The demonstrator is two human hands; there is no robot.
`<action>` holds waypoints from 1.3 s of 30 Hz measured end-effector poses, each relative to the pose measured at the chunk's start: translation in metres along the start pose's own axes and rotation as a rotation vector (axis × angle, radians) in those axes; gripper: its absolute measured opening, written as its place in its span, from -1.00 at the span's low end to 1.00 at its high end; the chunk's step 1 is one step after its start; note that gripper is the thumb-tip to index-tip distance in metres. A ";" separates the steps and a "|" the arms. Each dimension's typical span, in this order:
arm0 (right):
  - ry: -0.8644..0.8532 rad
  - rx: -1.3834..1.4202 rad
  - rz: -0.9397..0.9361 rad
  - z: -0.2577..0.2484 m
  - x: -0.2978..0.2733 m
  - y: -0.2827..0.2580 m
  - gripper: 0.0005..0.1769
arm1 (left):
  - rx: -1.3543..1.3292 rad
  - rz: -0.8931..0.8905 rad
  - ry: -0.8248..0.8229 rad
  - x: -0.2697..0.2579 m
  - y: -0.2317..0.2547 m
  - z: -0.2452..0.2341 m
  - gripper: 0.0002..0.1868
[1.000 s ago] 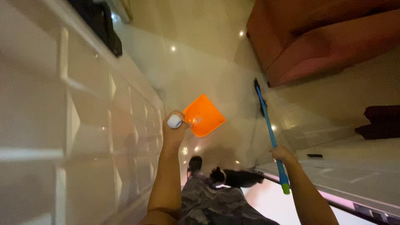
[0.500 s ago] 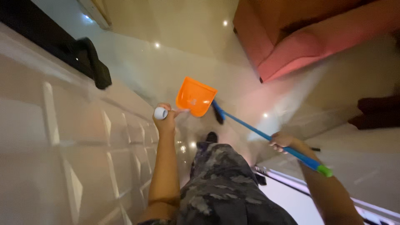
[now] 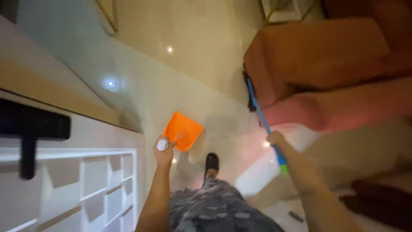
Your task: The person sweeps the floor with a broom and collects debris into a dustpan while moving between a hallway and an outdoor area.
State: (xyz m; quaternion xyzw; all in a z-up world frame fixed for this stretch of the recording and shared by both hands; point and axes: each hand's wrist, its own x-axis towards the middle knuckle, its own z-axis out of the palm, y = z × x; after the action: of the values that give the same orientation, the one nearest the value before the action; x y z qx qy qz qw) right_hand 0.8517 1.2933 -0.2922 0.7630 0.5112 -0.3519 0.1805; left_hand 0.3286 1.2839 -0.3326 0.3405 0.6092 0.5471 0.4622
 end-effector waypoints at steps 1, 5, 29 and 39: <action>-0.002 -0.065 -0.050 -0.003 0.016 -0.013 -0.78 | 0.125 0.049 0.022 0.004 -0.006 0.009 -0.69; -0.118 -0.234 -0.226 0.008 0.050 -0.059 -0.78 | 0.240 0.083 0.096 0.016 -0.020 0.037 -0.70; -0.180 -0.363 -0.279 -0.127 0.176 -0.187 -0.78 | -0.186 -0.042 0.185 0.059 0.030 0.014 -0.71; -0.499 -0.442 -0.472 -0.062 0.148 -0.239 -0.78 | 0.052 0.014 0.155 0.086 0.002 -0.004 -0.73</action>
State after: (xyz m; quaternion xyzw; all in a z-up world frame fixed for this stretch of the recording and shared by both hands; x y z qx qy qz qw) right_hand 0.6903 1.5274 -0.3361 0.4588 0.6759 -0.4399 0.3729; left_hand 0.2953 1.3620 -0.3469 0.3133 0.6546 0.5593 0.4007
